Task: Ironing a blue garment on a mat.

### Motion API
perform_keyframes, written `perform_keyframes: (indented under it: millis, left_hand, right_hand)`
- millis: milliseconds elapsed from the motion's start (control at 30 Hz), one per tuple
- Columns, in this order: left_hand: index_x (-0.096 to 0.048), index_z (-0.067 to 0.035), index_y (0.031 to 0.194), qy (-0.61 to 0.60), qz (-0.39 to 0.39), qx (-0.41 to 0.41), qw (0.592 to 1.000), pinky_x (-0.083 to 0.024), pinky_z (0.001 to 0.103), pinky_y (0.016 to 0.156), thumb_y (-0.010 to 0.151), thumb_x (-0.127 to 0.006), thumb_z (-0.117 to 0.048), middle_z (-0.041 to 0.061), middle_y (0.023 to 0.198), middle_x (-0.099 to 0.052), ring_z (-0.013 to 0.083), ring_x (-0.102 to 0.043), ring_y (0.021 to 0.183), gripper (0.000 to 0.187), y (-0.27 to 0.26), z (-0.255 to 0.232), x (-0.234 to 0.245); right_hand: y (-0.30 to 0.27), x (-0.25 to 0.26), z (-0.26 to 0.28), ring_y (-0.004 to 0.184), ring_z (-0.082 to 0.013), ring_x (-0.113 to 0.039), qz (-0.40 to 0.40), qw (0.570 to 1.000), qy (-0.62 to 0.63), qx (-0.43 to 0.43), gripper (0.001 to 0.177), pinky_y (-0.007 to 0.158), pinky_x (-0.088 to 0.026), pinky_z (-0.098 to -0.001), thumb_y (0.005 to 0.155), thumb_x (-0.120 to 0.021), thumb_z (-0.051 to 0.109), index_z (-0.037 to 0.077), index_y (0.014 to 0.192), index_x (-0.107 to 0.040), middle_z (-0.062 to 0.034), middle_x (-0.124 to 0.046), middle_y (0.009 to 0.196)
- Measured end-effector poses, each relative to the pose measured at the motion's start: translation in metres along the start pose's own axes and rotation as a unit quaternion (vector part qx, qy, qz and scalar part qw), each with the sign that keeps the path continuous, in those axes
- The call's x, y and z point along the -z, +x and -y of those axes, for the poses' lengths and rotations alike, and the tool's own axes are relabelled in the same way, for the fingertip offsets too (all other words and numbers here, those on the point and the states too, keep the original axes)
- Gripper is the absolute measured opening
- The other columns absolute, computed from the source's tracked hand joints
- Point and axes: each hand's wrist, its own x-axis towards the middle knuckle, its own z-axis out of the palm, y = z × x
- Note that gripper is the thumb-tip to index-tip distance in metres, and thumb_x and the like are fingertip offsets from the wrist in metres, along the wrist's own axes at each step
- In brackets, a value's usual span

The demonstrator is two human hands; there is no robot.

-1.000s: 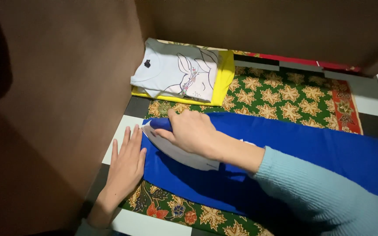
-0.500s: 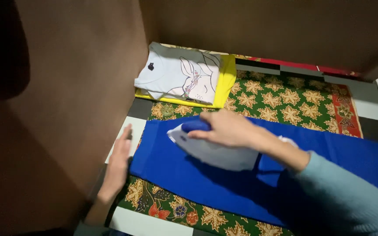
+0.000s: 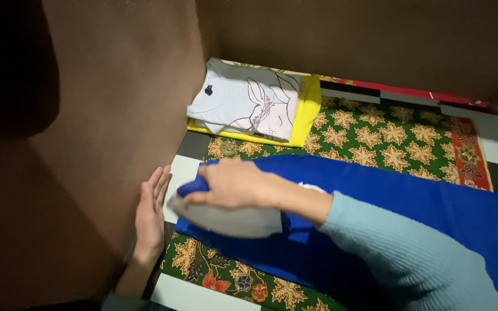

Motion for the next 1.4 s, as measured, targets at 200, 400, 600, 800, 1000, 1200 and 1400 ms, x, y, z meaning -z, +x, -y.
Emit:
perform_keyframes:
  millis: [200, 400, 600, 800, 1000, 1200, 1400]
  left_hand:
    - [-0.037, 0.005, 0.153, -0.002, 0.008, -0.004, 1.0, -0.027, 0.042, 0.125, 0.11, -0.023, -0.043, 0.023, 0.159, -0.044, 0.0307, -0.04, 0.149, 0.066, -0.006, -0.012, -0.006]
    - [-0.037, -0.003, 0.156, 0.366, 0.104, -0.154, 0.912, -0.018, 0.049, 0.125, 0.108, -0.033, -0.036, 0.018, 0.163, -0.038, 0.0329, -0.031, 0.153, 0.059, -0.014, -0.027, -0.031]
    - [-0.032, -0.009, 0.156, 0.591, 0.229, -0.178, 0.753, -0.015, 0.053, 0.12, 0.103, -0.041, -0.037, 0.007, 0.166, -0.027, 0.0365, -0.015, 0.154, 0.061, 0.002, -0.027, -0.038]
    - [-0.031, -0.011, 0.155, 0.66, 0.231, -0.197, 0.688, -0.019, 0.056, 0.117, 0.102, -0.042, -0.038, 0.005, 0.164, -0.027, 0.037, -0.015, 0.152, 0.061, 0.021, -0.027, -0.043]
    - [-0.035, -0.009, 0.153, 0.65, 0.219, -0.224, 0.692, -0.02, 0.056, 0.118, 0.101, -0.044, -0.035, 0.01, 0.162, -0.032, 0.0368, -0.021, 0.151, 0.058, 0.013, -0.033, -0.053]
    - [-0.039, -0.003, 0.15, 0.589, 0.245, -0.296, 0.711, -0.022, 0.051, 0.121, 0.103, -0.045, -0.027, 0.014, 0.162, -0.036, 0.0317, -0.028, 0.152, 0.053, 0.009, -0.039, -0.073]
    - [-0.037, -0.003, 0.152, 0.565, 0.274, -0.28, 0.726, -0.021, 0.047, 0.121, 0.104, -0.044, -0.028, 0.011, 0.163, -0.034, 0.0291, -0.027, 0.152, 0.055, 0.021, -0.022, -0.074]
  right_hand:
    - [-0.048, -0.004, 0.02, 0.087, -0.0466, -0.072, 0.071, 0.997, 0.011, -0.003, 0.07, 0.077, -0.057, -0.0572, 0.088, -0.055, 0.071, 0.006, 0.112, -0.066, -0.0282, -0.072, 0.088]
    - [-0.09, 0.003, -0.002, 0.082, -0.0457, -0.071, 0.071, 0.996, -0.038, -0.034, 0.064, 0.072, -0.057, -0.0575, 0.091, -0.051, 0.07, 0.01, 0.112, -0.062, -0.0253, -0.07, 0.082]
    - [-0.084, 0.017, -0.049, 0.079, -0.0438, -0.072, -0.002, 0.987, -0.079, -0.139, 0.061, 0.071, -0.058, -0.0565, 0.091, -0.051, 0.07, 0.012, 0.111, -0.062, -0.0213, -0.071, 0.079]
    - [-0.091, 0.034, -0.095, 0.076, -0.0411, -0.072, -0.046, 0.979, -0.091, -0.177, 0.066, 0.072, -0.058, -0.0543, 0.089, -0.052, 0.072, 0.013, 0.114, -0.065, -0.0202, -0.072, 0.077]
    - [-0.124, 0.047, -0.098, 0.072, -0.039, -0.075, -0.028, 0.965, -0.067, -0.253, 0.065, 0.072, -0.059, -0.0517, 0.087, -0.05, 0.073, 0.016, 0.115, -0.065, -0.019, -0.073, 0.073]
    - [-0.157, 0.029, -0.032, 0.071, -0.0437, -0.07, 0.003, 0.977, -0.097, -0.19, 0.062, 0.064, -0.057, -0.0557, 0.087, -0.052, 0.07, 0.016, 0.117, -0.06, -0.021, -0.07, 0.076]
    - [-0.145, 0.001, -0.013, 0.072, -0.0444, -0.071, 0.043, 0.987, -0.045, -0.151, 0.061, 0.065, -0.057, -0.0556, 0.094, -0.051, 0.068, 0.011, 0.116, -0.058, -0.0218, -0.07, 0.075]
